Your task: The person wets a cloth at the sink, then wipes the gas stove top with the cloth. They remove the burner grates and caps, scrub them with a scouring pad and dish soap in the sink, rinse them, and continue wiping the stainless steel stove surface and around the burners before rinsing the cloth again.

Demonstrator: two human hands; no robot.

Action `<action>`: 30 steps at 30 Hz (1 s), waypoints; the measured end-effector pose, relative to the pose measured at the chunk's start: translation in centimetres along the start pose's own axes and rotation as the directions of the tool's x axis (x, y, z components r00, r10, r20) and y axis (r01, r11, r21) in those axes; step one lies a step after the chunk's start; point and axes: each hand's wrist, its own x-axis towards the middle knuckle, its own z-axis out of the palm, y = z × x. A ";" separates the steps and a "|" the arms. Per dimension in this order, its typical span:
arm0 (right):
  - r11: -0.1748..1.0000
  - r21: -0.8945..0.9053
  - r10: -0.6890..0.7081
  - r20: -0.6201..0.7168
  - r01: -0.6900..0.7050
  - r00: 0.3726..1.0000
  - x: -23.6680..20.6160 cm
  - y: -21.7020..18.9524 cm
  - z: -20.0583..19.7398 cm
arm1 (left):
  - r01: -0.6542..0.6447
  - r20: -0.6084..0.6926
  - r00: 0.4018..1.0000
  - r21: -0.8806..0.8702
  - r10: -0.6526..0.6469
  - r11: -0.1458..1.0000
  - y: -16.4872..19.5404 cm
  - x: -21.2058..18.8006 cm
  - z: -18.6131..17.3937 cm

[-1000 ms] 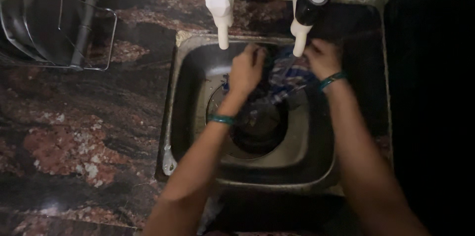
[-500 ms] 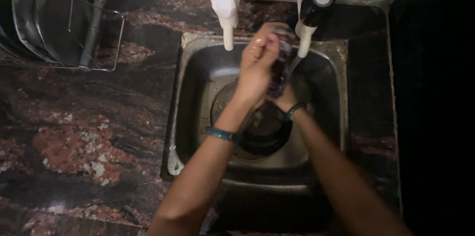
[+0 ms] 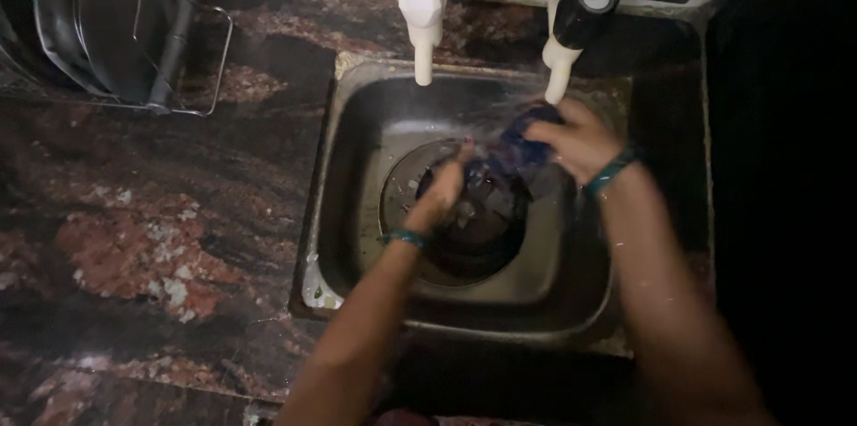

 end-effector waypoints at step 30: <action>0.890 -0.124 -0.454 -0.326 0.439 0.829 -1.0 -4.6 -1.2 | 0.408 0.436 0.900 -0.838 -0.006 0.362 5.6 -9.1 6.7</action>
